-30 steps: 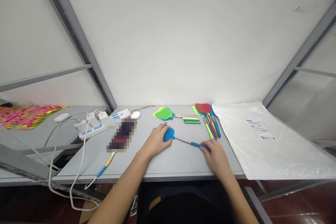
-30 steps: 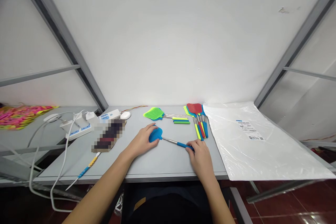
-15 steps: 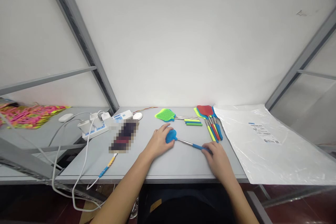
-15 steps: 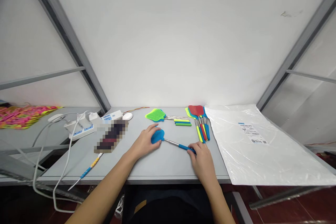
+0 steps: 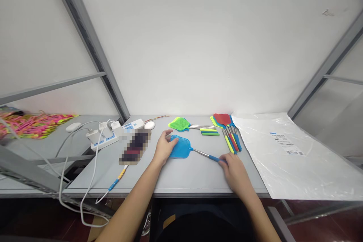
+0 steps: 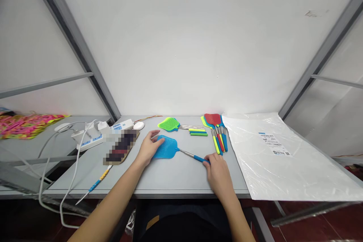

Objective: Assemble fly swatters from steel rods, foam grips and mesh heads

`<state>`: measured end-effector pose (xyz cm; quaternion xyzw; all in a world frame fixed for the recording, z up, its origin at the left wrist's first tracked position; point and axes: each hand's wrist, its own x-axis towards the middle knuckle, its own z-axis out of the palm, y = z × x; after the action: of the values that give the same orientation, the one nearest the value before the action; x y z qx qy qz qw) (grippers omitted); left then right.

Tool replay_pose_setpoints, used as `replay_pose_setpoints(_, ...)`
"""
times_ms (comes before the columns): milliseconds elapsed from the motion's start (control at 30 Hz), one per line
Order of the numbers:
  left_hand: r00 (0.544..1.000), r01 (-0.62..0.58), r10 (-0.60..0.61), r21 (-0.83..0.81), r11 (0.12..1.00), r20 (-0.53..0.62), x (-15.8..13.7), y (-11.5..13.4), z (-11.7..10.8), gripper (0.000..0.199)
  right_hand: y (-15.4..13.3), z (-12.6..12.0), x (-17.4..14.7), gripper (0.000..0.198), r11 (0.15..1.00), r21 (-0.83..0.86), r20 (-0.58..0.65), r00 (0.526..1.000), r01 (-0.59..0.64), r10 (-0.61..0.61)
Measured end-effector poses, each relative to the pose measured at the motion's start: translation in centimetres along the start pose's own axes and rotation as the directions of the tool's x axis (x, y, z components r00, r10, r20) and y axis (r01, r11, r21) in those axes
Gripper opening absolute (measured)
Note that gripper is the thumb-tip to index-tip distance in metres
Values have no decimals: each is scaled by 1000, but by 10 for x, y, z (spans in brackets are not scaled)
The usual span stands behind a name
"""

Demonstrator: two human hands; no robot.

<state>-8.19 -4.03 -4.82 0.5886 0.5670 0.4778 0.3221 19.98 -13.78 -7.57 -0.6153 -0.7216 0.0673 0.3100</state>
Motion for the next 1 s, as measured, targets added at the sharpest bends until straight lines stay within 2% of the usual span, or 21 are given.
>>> replay_pose_setpoints(200, 975, 136, -109, -135, 981, 191, -8, 10, 2, 52, 2, 2, 0, 17, 1000, 25, 14, 1000, 10, -10)
replay_pose_setpoints(500, 955, 213, -157, -211, 954, 251, -7, 15, -8, 48, 3, -2, 0, 21, 992, 124, 64, 998, -17, 9)
replay_pose_setpoints(1000, 919, 283, -193, -236, 929, 344, -7, 19, -18, 45, -4, -15, -6, 30, 972, 221, 168, 985, -83, 46)
